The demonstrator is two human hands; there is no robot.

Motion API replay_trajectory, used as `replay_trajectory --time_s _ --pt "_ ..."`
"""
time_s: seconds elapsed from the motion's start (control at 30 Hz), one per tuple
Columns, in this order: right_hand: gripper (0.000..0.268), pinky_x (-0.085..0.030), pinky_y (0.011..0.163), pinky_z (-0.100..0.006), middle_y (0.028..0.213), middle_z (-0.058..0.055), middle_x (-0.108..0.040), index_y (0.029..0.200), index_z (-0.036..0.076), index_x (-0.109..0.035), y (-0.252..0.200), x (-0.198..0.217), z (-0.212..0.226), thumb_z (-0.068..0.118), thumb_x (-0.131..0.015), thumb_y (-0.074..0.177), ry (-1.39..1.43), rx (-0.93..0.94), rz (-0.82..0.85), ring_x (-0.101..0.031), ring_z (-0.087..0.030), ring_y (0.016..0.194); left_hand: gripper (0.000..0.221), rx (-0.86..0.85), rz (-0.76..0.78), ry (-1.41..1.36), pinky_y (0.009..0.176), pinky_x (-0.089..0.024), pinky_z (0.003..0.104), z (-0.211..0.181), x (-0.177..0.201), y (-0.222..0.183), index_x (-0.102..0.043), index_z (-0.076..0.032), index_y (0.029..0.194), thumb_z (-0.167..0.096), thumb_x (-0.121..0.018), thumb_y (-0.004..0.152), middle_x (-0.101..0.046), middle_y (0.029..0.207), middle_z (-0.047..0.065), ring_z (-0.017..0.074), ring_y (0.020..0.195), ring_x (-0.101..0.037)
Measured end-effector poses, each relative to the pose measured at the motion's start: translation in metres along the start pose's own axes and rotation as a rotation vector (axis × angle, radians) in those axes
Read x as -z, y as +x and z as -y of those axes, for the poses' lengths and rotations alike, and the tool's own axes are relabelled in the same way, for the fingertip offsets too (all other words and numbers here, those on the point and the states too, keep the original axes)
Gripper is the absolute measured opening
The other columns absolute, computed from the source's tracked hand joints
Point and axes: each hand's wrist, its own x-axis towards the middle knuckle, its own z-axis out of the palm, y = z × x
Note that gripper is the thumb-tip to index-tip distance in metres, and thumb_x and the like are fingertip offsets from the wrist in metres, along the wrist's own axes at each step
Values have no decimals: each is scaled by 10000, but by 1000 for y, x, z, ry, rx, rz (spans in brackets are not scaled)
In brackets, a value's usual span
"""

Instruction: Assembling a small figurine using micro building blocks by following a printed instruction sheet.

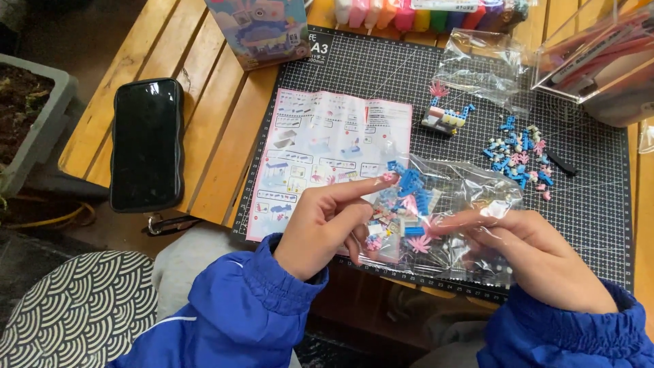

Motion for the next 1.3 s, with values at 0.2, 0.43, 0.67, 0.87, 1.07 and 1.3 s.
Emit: replay_trajectory --time_s 0.2,0.43,0.67,0.87,1.07,1.3 --pt "492 -587 678 -340 1102 -63 -898 1043 79 -861 -1 -3 8 282 -438 898 -101 -55 50 -836 -200 1012 408 -49 43 26 430 -582 280 1 1 0 -615 -76 1308 -56 -506 916 -572 512 93 173 397 -543" --pt "579 -410 701 -295 1274 47 -769 1351 141 -668 0 -6 14 288 -423 847 -125 -38 55 -636 -115 866 519 -41 63 35 476 -617 271 9 2 0 -586 -50 1335 28 -531 825 -593 767 53 153 452 -574" --pt "643 -339 581 -310 674 -19 -477 1331 29 -684 2 4 -3 429 -471 876 -68 73 50 -426 -164 615 577 -55 103 68 487 -621 253 0 0 -3 -543 -96 1372 20 -555 806 -535 867 75 96 456 -474" --pt "484 -510 844 -370 1132 -146 -809 1069 -1 -762 -1 1 2 325 -450 895 -29 182 64 -724 -243 1061 651 -21 125 116 555 -576 209 0 -1 -2 -521 -161 1405 31 -599 788 -517 926 80 97 451 -516" --pt "233 -537 624 -309 748 -124 -818 902 5 -849 -3 -8 10 119 -659 832 -58 82 12 -689 -195 676 580 -20 81 156 505 -351 254 2 -2 -2 -572 -155 1380 -40 -676 822 -495 778 13 60 523 -323" --pt "216 -598 858 -272 971 -57 -887 899 83 -873 -1 -18 20 159 -720 767 -166 134 3 -791 -126 985 544 -49 108 133 544 -353 310 8 -3 0 -564 -141 1380 -77 -682 853 -488 831 23 49 523 -380"
